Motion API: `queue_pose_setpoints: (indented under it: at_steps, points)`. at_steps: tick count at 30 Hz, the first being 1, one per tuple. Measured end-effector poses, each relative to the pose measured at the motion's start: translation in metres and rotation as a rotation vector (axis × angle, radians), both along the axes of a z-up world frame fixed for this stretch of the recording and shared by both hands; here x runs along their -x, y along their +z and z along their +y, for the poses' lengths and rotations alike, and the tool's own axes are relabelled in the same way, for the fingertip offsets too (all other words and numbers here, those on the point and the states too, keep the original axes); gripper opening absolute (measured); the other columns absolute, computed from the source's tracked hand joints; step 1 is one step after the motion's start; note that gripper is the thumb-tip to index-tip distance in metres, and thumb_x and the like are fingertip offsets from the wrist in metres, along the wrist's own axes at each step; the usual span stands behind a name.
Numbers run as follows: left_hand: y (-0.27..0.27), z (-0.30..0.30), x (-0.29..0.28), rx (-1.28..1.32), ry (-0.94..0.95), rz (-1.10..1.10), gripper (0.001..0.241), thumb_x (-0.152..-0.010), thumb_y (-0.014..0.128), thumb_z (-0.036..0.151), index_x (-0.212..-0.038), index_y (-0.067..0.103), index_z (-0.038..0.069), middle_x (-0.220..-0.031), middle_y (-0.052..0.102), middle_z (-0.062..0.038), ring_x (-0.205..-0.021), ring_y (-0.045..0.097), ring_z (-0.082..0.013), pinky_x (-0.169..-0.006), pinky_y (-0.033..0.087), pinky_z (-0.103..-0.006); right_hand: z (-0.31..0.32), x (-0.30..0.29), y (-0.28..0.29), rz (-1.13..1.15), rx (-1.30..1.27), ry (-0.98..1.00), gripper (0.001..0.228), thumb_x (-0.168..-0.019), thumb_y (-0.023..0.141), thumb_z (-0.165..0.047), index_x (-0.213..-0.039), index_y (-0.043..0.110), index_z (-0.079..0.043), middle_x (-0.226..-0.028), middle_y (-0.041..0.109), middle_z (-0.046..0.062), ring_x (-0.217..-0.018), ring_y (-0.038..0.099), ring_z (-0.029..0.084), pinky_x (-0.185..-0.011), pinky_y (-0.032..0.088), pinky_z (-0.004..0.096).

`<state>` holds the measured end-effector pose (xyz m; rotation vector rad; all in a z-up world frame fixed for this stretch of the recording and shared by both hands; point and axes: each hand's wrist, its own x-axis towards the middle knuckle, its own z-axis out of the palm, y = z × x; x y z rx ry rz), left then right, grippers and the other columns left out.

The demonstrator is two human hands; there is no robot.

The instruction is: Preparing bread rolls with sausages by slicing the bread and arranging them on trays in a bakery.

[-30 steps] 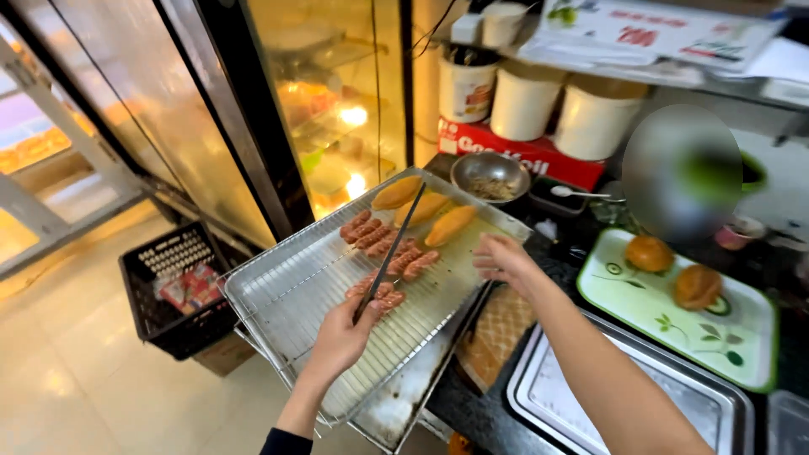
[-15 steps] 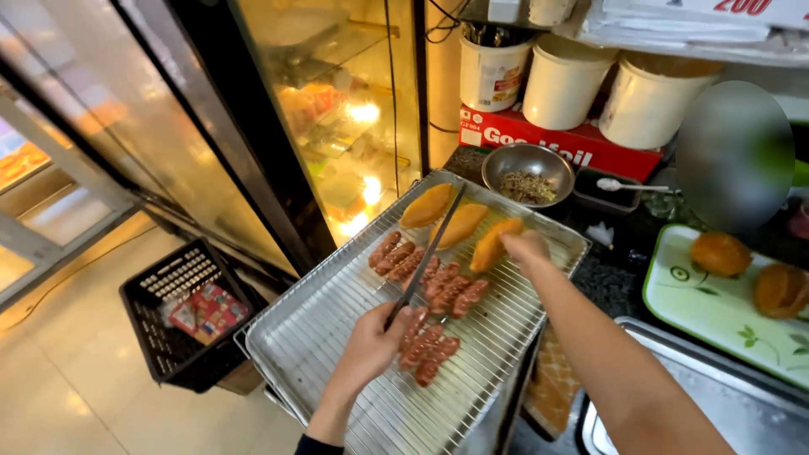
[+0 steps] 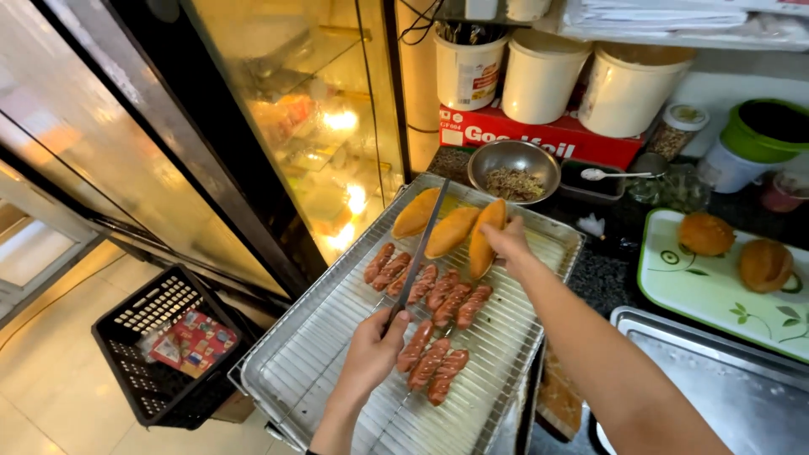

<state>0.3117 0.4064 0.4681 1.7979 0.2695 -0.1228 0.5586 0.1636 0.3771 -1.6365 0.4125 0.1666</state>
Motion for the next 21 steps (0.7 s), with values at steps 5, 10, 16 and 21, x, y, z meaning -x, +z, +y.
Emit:
queue_pose_setpoints:
  at_steps: [5, 10, 16, 21]
  points:
    - [0.014, -0.045, -0.007, 0.122, -0.014, -0.018, 0.030, -0.101, 0.057, 0.032, -0.101, 0.071, 0.005, -0.060, 0.051, 0.004, -0.051, 0.047, -0.0076, -0.047, 0.038, -0.0288, -0.037, 0.030, 0.042, 0.011, -0.048, 0.085, 0.068, -0.089, 0.068, -0.024, -0.145, 0.031, -0.012, -0.130, 0.058, 0.014, -0.109, 0.066, 0.030, -0.079, 0.061, 0.051]
    - [0.008, -0.128, -0.011, 0.029, -0.078, -0.178, 0.031, -0.103, 0.056, 0.034, -0.104, 0.069, 0.005, -0.059, 0.051, 0.002, -0.051, 0.048, -0.0080, -0.048, 0.040, -0.0291, -0.124, 0.069, 0.048, -0.046, -0.378, 0.136, 0.057, -0.095, 0.059, -0.033, -0.145, 0.041, -0.014, -0.129, 0.062, 0.013, -0.110, 0.066, 0.029, -0.088, 0.059, 0.049]
    - [-0.006, -0.264, -0.005, -0.216, -0.262, -0.231, 0.034, -0.102, 0.056, 0.036, -0.106, 0.059, 0.003, -0.068, 0.065, -0.018, -0.066, 0.065, -0.0360, -0.060, 0.050, -0.0485, -0.227, 0.136, 0.054, -0.014, -0.838, -0.042, 0.081, -0.101, 0.029, -0.071, -0.134, 0.058, -0.002, -0.120, 0.071, 0.017, -0.108, 0.069, 0.032, -0.090, 0.058, 0.045]
    - [0.031, -0.356, 0.027, -0.343, -0.441, -0.286, 0.032, -0.101, 0.051, 0.035, -0.105, 0.060, 0.005, -0.084, 0.071, -0.026, -0.083, 0.067, -0.0497, -0.074, 0.049, -0.0608, -0.306, 0.173, 0.011, -0.017, -0.845, -0.251, 0.077, -0.102, 0.022, -0.070, -0.121, 0.062, -0.007, -0.097, 0.069, 0.012, -0.082, 0.066, 0.029, -0.073, 0.055, 0.045]
